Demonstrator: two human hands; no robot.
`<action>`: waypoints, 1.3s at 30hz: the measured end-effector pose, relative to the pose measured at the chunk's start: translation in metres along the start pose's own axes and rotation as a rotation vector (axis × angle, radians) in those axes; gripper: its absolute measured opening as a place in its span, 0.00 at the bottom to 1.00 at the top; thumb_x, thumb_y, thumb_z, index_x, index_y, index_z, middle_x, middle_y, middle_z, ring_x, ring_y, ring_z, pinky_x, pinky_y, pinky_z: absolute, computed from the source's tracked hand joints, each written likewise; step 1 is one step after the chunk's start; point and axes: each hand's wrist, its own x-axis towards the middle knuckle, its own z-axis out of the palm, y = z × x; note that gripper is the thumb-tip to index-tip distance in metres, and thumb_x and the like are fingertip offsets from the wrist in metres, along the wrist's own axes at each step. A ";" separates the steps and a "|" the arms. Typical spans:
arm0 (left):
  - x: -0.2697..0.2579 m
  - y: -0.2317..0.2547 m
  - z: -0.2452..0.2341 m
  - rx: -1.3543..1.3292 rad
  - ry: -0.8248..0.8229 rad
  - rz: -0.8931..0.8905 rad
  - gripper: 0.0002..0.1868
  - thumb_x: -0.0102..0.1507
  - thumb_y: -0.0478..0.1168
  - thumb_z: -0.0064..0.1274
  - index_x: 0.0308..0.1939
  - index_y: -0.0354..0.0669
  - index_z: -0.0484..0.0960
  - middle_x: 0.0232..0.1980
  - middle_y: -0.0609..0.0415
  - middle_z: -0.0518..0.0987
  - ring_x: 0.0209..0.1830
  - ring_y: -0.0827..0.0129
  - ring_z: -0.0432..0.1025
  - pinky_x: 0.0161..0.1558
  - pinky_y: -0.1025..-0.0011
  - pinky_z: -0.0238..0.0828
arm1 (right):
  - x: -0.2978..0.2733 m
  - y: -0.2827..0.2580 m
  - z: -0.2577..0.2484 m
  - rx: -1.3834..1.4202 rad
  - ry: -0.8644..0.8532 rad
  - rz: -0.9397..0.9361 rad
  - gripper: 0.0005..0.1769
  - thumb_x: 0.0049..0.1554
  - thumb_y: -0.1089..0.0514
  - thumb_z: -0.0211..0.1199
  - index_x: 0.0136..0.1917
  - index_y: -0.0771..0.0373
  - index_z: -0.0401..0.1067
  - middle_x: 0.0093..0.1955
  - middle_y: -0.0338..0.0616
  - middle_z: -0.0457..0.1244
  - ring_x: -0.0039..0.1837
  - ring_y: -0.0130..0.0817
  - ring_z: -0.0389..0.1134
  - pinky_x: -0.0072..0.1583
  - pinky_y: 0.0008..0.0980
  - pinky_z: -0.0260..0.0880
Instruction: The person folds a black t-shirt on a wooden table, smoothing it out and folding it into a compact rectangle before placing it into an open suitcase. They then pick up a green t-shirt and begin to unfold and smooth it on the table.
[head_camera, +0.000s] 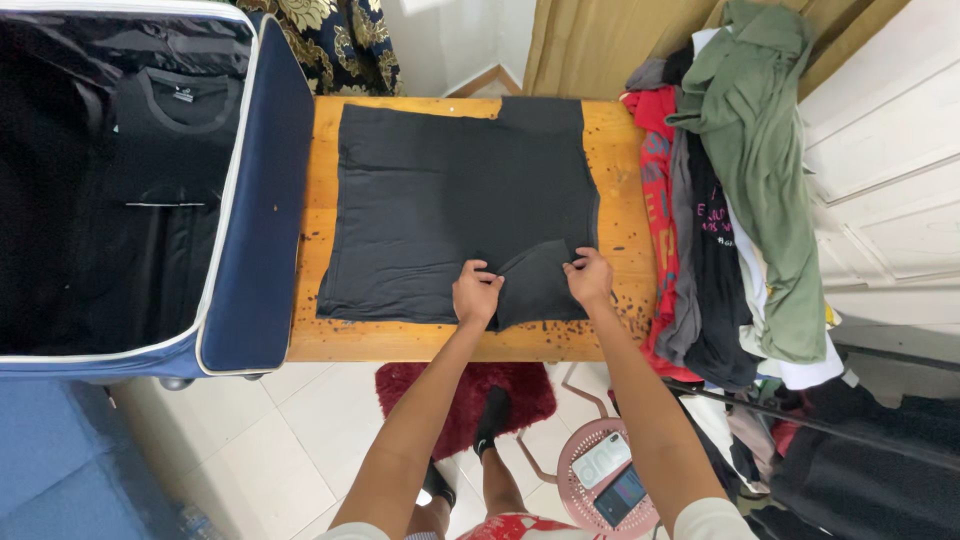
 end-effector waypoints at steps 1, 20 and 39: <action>0.003 -0.001 0.001 -0.020 -0.013 -0.005 0.22 0.56 0.40 0.66 0.53 0.41 0.79 0.42 0.53 0.88 0.40 0.63 0.83 0.46 0.66 0.78 | 0.005 0.005 0.003 0.029 -0.031 0.020 0.20 0.49 0.61 0.73 0.55 0.65 0.77 0.42 0.48 0.72 0.45 0.39 0.73 0.52 0.38 0.73; -0.042 -0.002 -0.007 0.765 -0.204 0.675 0.38 0.68 0.52 0.44 0.77 0.35 0.56 0.83 0.51 0.52 0.83 0.60 0.42 0.77 0.50 0.38 | -0.110 -0.067 -0.072 -0.478 -0.191 -0.732 0.31 0.61 0.50 0.57 0.75 0.63 0.63 0.80 0.49 0.53 0.81 0.47 0.49 0.77 0.48 0.49; -0.043 -0.001 -0.015 0.786 -0.209 0.688 0.41 0.67 0.55 0.43 0.77 0.33 0.54 0.83 0.48 0.48 0.83 0.60 0.39 0.78 0.49 0.35 | -0.032 -0.079 -0.054 -0.547 -0.346 -0.682 0.41 0.62 0.41 0.52 0.79 0.67 0.51 0.83 0.49 0.45 0.84 0.43 0.40 0.78 0.52 0.38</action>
